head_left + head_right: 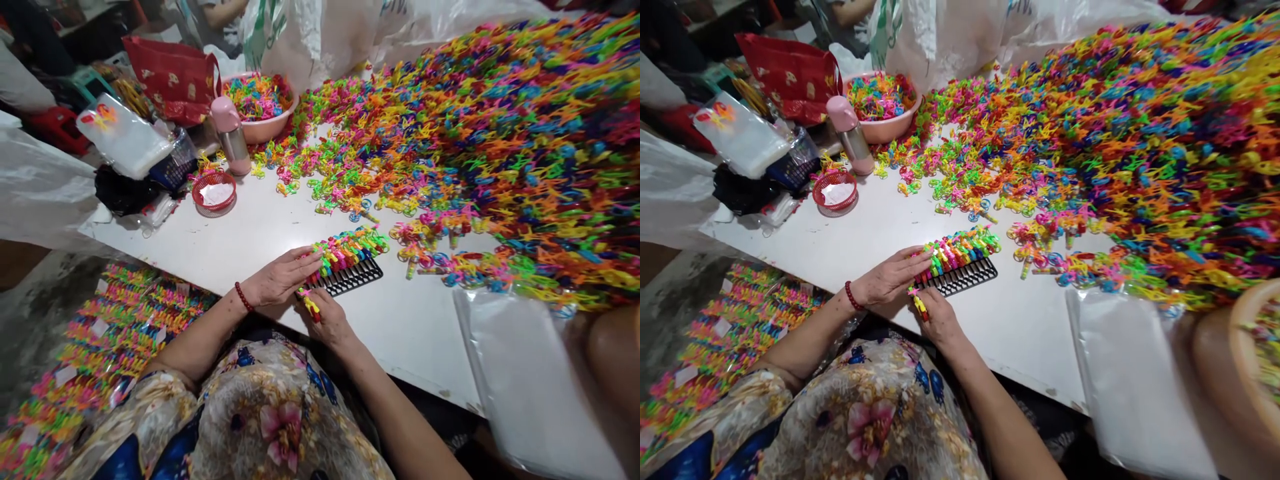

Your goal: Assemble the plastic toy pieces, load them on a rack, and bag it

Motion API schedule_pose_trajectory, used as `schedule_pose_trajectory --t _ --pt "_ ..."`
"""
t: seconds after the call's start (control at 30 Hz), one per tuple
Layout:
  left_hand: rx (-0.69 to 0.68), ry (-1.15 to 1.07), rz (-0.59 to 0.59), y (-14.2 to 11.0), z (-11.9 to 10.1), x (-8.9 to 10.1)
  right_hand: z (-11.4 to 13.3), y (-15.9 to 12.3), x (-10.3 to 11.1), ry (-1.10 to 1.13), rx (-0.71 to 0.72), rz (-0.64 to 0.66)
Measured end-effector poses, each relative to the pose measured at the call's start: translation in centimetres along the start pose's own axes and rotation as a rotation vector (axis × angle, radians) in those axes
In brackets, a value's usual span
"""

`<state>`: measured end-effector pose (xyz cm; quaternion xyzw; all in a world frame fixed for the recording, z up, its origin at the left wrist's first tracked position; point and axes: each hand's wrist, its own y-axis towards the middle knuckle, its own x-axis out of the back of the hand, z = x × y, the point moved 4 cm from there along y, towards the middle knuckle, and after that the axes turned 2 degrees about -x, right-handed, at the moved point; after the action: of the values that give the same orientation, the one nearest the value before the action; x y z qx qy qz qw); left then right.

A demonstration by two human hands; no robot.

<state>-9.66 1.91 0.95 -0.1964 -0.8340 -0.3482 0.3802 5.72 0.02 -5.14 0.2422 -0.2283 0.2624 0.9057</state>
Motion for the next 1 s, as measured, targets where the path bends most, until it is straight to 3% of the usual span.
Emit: schedule_pose_trajectory --t 0.17,0.33,0.43,0.5,0.6,0.7,0.77,0.87,1.0 --pt "0.018 0.006 0.024 0.0 0.2 0.1 -0.3 0.7 0.0 0.029 -0.026 0.064" --pt "0.020 0.081 0.030 -0.1 -0.3 0.1 0.6 0.7 0.1 0.057 0.023 -0.003" --pt "0.083 0.231 -0.047 -0.6 -1.5 0.0 1.1 0.3 1.0 0.035 -0.008 -0.016" --pt "0.088 0.258 -0.165 -1.2 -3.1 -0.1 0.6 -0.3 2.7 0.009 -0.069 -0.056" --pt "0.079 0.257 -0.316 -2.2 -5.7 -1.2 -2.3 -0.9 7.3 -0.097 -0.212 -0.205" --pt "0.112 0.319 -0.328 -2.5 -7.1 -3.2 -6.9 -0.9 13.1 -0.438 -0.495 -0.416" --pt "0.148 0.349 -0.332 -2.4 -7.1 -4.4 -9.2 -0.4 15.9 -0.645 -0.615 -0.454" --pt "0.163 0.352 -0.342 -2.4 -6.5 -5.1 -11.1 0.2 17.5 -0.818 -0.709 -0.361" --pt "0.148 0.324 -0.308 -2.8 -5.4 -4.3 -10.0 -0.6 16.1 -0.842 -0.677 -0.338"
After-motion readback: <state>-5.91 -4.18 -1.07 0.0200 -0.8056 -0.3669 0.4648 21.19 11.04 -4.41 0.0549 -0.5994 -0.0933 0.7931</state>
